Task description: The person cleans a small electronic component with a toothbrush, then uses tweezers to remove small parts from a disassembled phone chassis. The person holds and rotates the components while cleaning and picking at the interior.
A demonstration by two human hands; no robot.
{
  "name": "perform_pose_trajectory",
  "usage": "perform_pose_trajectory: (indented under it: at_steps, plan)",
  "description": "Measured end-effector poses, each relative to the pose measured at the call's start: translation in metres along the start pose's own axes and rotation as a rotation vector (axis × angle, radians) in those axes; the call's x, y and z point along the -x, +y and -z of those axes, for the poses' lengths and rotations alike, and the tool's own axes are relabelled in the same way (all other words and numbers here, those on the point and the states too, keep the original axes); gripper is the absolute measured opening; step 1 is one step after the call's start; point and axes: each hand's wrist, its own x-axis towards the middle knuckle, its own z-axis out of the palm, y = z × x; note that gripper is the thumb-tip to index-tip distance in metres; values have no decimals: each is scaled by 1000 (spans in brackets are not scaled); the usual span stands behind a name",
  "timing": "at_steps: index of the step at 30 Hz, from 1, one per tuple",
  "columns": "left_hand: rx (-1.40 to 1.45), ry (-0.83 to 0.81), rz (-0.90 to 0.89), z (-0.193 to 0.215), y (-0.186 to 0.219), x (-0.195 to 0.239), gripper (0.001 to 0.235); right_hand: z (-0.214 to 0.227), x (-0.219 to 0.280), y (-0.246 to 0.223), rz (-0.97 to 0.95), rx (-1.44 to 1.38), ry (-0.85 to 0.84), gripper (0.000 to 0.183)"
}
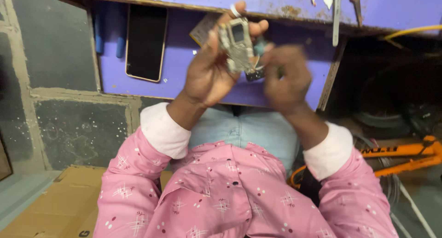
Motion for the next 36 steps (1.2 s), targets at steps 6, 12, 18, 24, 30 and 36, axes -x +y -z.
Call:
perform_pose_trajectory:
  at_steps: [6,12,18,24,30,36]
  plan:
    - [-496,108,123,13,14,2,49,23,-7,24,-174,-85,111,23]
    - [-1212,315,251,28,7,7,37,13,1,12,-209,495,-509,77]
    - [-1749,413,206,44,17,9,23,-9,6,-2,-285,590,-598,111]
    - [-1962,318,4,41,14,13,21,-12,13,1,-351,548,-569,100]
    - [-2092,316,-73,27,17,11,21,9,5,25,-422,-88,-556,92]
    - [-1918,416,-179,14,22,7,20,19,13,34,-1059,-965,-741,78]
